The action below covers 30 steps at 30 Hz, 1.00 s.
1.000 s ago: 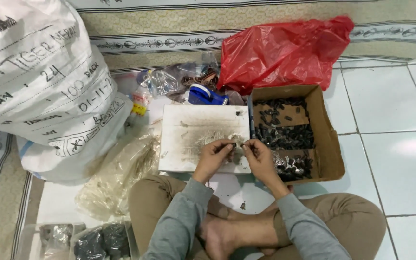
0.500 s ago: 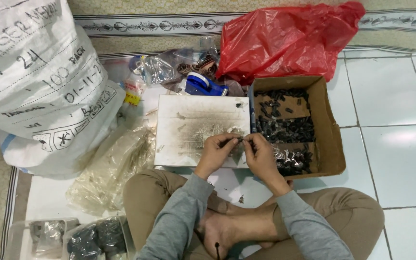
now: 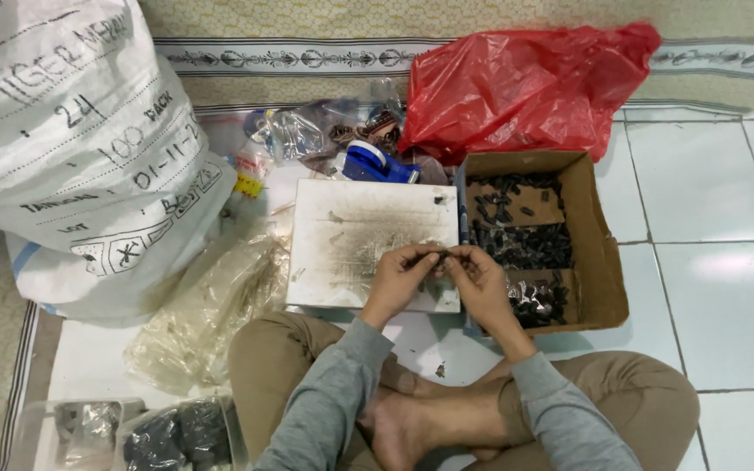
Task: The person takes small dark components from a cardboard box and places them onto a white board containing several small bolts, and into small plastic containers.
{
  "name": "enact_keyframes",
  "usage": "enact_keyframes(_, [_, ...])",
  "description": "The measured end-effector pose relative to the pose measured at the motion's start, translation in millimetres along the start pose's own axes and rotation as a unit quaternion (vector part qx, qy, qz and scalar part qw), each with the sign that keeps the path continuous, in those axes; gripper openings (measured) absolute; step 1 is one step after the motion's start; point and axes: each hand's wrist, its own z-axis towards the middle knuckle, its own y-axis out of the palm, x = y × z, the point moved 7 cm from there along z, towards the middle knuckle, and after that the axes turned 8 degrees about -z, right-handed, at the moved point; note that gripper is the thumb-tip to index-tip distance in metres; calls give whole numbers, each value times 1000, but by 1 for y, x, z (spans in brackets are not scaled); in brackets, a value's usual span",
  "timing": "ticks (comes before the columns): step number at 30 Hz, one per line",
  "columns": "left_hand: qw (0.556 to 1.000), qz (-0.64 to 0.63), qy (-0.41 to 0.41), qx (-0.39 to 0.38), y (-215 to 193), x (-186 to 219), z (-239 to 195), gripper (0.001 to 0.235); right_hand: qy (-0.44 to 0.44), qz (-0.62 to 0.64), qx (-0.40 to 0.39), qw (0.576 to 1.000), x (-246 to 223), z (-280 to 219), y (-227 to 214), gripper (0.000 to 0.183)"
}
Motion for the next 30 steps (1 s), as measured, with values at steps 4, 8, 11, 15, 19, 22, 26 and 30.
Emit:
enact_keyframes(4, [999,-40,-2,10,2,-12,4,19,-46,-65,1,997,-5,15,-3,10])
enact_keyframes(8, [992,87,83,25,-4,21,2,31,-105,-137,-12,985,-19,47,-1,9])
enact_keyframes(11, [954,261,145,36,-8,38,5,46,-208,-296,-14,932,-15,83,7,8])
enact_keyframes(15, [898,419,133,33,-12,36,21,68,-293,-493,-2,819,10,122,32,10])
enact_keyframes(19, [886,448,114,33,-12,41,28,71,-304,-523,-6,796,10,131,43,12])
enact_keyframes(22, [884,457,99,17,-10,33,33,67,-289,-541,-10,790,22,134,43,12])
enact_keyframes(26, [864,495,95,10,-8,14,42,72,-270,-550,-21,790,36,137,44,13])
enact_keyframes(30, [864,494,100,16,-8,13,42,71,-259,-553,-24,792,46,139,43,16])
